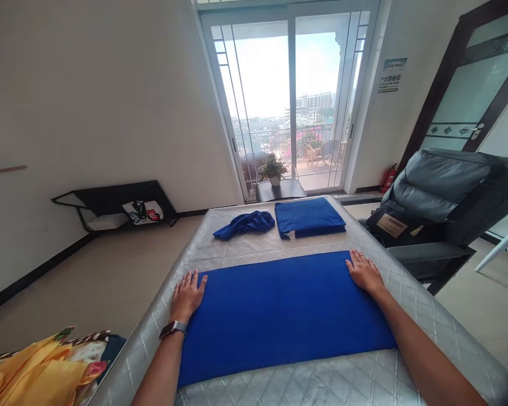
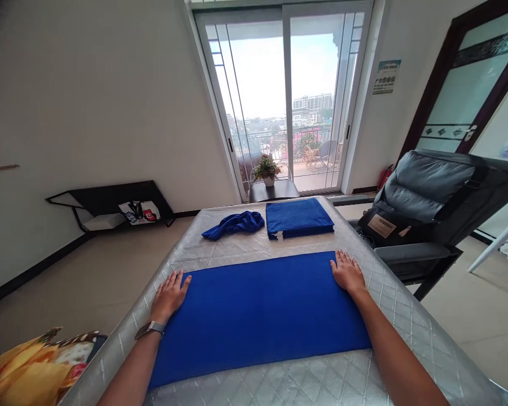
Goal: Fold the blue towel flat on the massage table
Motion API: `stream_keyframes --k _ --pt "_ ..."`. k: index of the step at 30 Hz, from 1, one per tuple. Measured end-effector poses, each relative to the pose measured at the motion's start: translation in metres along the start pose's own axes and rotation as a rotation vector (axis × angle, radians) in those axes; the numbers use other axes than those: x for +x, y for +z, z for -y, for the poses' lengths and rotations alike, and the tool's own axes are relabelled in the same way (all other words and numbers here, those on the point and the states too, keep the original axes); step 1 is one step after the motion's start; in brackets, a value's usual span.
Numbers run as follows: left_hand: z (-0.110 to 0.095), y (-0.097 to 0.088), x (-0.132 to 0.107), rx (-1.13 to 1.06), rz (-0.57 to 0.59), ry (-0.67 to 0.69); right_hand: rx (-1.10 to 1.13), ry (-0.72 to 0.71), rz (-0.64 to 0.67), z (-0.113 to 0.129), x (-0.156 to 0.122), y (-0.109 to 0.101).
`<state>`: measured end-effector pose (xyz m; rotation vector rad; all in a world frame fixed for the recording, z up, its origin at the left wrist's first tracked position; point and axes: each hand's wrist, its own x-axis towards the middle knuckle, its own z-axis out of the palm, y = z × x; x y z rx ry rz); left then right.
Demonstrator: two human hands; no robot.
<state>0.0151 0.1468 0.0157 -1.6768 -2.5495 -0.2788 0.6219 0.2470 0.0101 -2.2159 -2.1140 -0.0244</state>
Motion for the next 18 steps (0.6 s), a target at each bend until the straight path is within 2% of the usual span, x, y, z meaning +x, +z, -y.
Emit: stream_keyframes --k 3,5,8,11,14,16,18 --pt "-0.012 -0.011 -0.01 0.012 -0.078 0.01 -0.015 0.017 -0.063 0.008 -0.009 -0.011" --pt "-0.03 -0.017 -0.021 0.014 -0.131 0.077 -0.025 -0.021 -0.136 0.025 -0.02 -0.02" --pt "-0.078 -0.018 -0.04 -0.003 -0.131 0.273 0.038 -0.177 -0.176 0.077 -0.044 -0.033" --pt "-0.14 -0.01 -0.055 -0.034 -0.084 0.453 0.204 -0.384 -0.052 0.15 -0.064 -0.041" --pt "-0.193 -0.001 -0.065 -0.063 -0.064 0.536 0.246 -0.467 0.002 0.21 -0.072 -0.041" --pt "-0.213 0.004 -0.071 -0.074 -0.048 0.563 0.249 -0.477 0.025 0.231 -0.072 -0.035" --pt "-0.222 0.009 -0.076 -0.08 -0.036 0.57 0.249 -0.473 0.045 0.238 -0.071 -0.027"
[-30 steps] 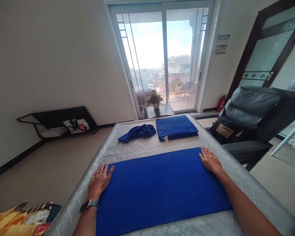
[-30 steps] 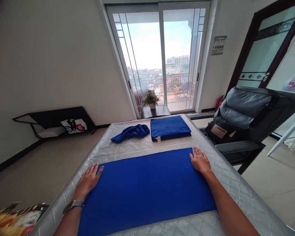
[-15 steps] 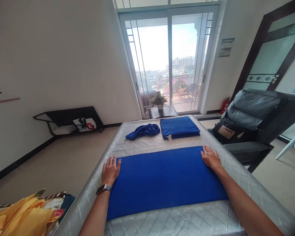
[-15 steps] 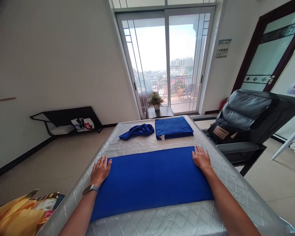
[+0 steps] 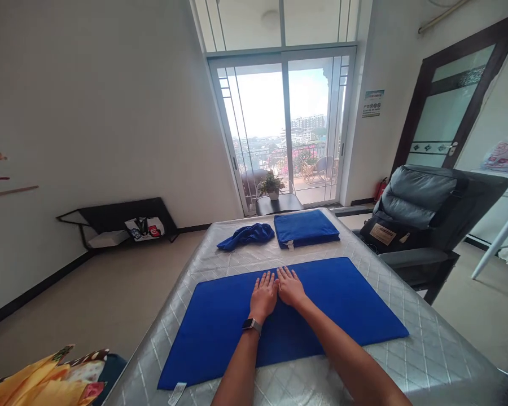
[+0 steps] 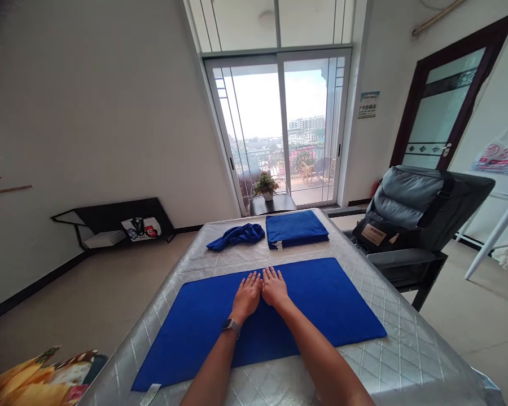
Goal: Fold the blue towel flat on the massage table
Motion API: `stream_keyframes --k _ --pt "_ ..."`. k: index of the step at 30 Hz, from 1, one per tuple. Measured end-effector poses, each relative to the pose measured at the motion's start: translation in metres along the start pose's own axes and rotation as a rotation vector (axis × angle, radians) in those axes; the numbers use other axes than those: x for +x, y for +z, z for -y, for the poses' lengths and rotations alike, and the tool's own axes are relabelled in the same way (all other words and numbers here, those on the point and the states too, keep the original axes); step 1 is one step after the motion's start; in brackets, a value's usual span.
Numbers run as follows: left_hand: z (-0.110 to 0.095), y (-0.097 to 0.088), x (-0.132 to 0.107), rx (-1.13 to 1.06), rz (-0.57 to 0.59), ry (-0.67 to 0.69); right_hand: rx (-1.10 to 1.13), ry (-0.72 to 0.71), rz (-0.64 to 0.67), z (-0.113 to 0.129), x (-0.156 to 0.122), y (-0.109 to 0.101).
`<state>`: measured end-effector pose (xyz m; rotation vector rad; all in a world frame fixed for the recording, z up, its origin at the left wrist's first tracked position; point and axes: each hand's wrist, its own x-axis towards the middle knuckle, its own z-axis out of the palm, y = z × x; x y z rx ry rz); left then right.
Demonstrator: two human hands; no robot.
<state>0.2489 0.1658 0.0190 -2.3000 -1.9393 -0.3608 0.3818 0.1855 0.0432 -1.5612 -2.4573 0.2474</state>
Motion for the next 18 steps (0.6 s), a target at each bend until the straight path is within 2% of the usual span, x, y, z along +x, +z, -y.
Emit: stream_keyframes --k 6,10,12,15,18 --pt "0.0 0.007 -0.005 -0.019 0.01 -0.013 -0.002 0.016 0.012 -0.008 -0.001 0.015" --pt "0.001 0.009 -0.003 -0.009 0.029 -0.015 -0.006 0.011 0.019 -0.01 0.002 0.015" --pt "0.008 0.01 -0.003 0.002 0.038 -0.019 -0.013 0.039 0.023 -0.02 0.002 0.012" --pt "0.043 0.004 -0.008 0.029 0.072 -0.098 -0.04 0.125 0.022 -0.056 -0.004 0.0" --pt "0.104 -0.008 -0.022 0.068 0.127 -0.241 -0.08 0.24 0.016 -0.114 -0.018 -0.018"
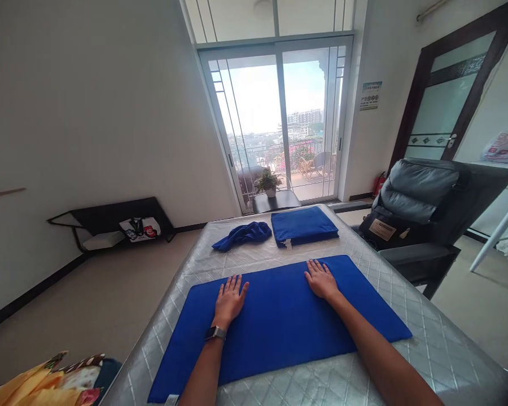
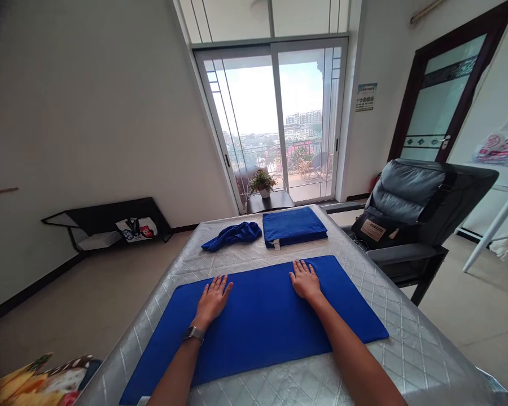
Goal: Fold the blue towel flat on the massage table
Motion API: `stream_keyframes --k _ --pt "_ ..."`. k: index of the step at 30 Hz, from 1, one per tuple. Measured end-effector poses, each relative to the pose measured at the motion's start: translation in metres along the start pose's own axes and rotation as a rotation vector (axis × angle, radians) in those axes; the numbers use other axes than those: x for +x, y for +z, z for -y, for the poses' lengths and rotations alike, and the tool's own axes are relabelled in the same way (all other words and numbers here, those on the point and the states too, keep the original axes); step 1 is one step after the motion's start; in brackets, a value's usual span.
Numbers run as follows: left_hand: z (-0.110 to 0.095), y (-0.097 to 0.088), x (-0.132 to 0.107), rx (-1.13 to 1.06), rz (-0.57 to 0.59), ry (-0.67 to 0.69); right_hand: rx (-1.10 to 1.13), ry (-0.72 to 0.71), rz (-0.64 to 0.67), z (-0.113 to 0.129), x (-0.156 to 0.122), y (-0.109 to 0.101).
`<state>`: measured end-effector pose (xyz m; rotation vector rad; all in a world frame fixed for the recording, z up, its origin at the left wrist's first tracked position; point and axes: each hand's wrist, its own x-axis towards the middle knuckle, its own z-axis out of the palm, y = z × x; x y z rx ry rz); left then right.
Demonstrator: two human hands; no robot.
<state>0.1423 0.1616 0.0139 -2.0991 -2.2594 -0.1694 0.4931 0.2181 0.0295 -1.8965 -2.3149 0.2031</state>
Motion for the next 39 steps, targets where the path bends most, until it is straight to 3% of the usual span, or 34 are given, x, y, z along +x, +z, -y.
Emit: stream_keyframes --k 4,7,13,19,24,28,32,34,36,39 --pt "0.09 -0.002 -0.002 0.013 0.001 -0.19 -0.082 0.169 -0.033 -0.083 0.002 -0.009" --pt "0.127 0.007 -0.002 0.013 -0.041 -0.293 -0.139 0.244 -0.067 -0.12 0.006 -0.003" --pt "0.131 0.02 0.0 -0.007 -0.071 -0.319 -0.144 0.245 -0.115 -0.133 0.012 0.011" --pt "0.121 0.009 -0.002 -0.04 -0.123 -0.327 -0.151 0.291 -0.167 -0.12 0.005 0.001" --pt "0.097 -0.02 -0.011 -0.024 -0.254 -0.333 -0.194 0.236 -0.357 -0.092 -0.011 -0.018" --pt "0.04 -0.034 -0.021 -0.03 -0.286 -0.141 -0.101 0.039 -0.279 -0.031 -0.031 -0.022" --pt "-0.051 -0.019 -0.035 -0.049 -0.216 0.164 0.045 -0.229 -0.137 0.056 -0.057 -0.008" --pt "-0.088 -0.008 -0.044 -0.05 -0.155 0.258 0.092 -0.292 -0.075 0.089 -0.069 0.003" --pt "-0.108 0.0 -0.054 -0.045 -0.107 0.292 0.107 -0.294 -0.026 0.104 -0.078 0.013" --pt "-0.101 0.002 -0.067 -0.028 -0.073 0.263 0.09 -0.238 0.018 0.095 -0.084 0.018"
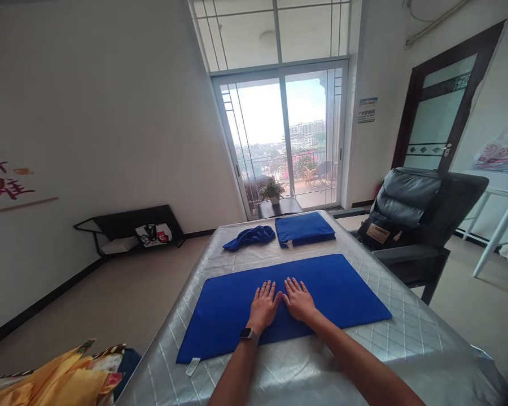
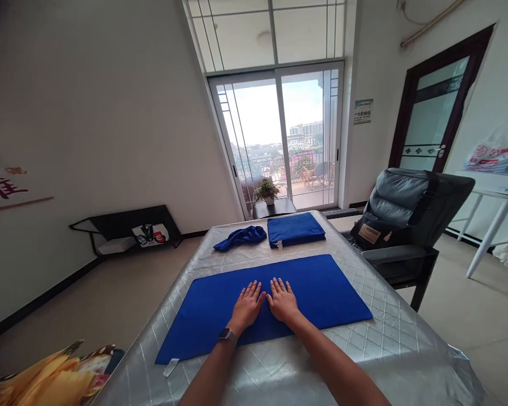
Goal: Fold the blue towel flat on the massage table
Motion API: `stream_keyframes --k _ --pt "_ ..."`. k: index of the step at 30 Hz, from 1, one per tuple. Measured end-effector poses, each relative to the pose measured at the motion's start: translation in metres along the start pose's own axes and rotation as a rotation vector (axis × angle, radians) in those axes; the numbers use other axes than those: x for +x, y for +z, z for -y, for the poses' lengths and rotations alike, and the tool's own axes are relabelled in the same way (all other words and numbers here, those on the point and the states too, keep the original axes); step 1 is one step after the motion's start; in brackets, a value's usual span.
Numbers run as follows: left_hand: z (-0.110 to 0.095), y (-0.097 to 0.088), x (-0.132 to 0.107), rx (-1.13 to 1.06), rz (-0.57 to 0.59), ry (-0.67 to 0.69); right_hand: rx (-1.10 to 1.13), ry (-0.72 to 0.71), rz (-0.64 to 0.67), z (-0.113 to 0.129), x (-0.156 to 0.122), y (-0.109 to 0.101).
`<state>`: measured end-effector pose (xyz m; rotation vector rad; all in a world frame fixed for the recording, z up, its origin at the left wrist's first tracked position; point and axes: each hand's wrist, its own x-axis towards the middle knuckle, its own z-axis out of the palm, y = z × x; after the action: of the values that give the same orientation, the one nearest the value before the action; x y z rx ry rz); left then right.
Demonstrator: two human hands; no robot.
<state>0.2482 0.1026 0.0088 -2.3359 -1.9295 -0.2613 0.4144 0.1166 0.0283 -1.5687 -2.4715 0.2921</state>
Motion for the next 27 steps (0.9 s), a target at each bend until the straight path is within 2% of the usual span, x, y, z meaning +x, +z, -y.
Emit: stream_keyframes --k 3,7,10,13,15,17,20,22,25,27 --pt "0.039 -0.01 -0.027 0.03 0.019 -0.076 -0.046 0.071 0.013 -0.038 -0.013 -0.008" --pt "0.116 -0.027 -0.079 0.076 0.049 -0.218 -0.138 0.235 -0.034 -0.116 -0.041 -0.026" --pt "0.167 -0.032 -0.119 0.11 0.081 -0.386 -0.188 0.365 -0.062 -0.172 -0.065 -0.036" --pt "0.194 -0.033 -0.144 0.125 0.087 -0.472 -0.21 0.439 -0.074 -0.206 -0.081 -0.043" --pt "0.199 -0.035 -0.15 0.128 0.074 -0.462 -0.222 0.471 -0.093 -0.209 -0.086 -0.047" --pt "0.195 -0.039 -0.146 0.145 0.057 -0.472 -0.253 0.487 -0.149 -0.197 -0.087 -0.05" --pt "0.169 -0.044 -0.125 0.174 0.013 -0.514 -0.281 0.419 -0.238 -0.151 -0.084 -0.051" --pt "0.135 -0.043 -0.104 0.137 -0.012 -0.435 -0.229 0.295 -0.233 -0.104 -0.078 -0.047" --pt "0.065 -0.035 -0.075 0.009 -0.018 -0.171 -0.073 0.068 -0.146 -0.033 -0.066 -0.033" --pt "0.02 -0.025 -0.062 -0.041 -0.032 -0.05 -0.008 -0.015 -0.091 0.003 -0.058 -0.019"
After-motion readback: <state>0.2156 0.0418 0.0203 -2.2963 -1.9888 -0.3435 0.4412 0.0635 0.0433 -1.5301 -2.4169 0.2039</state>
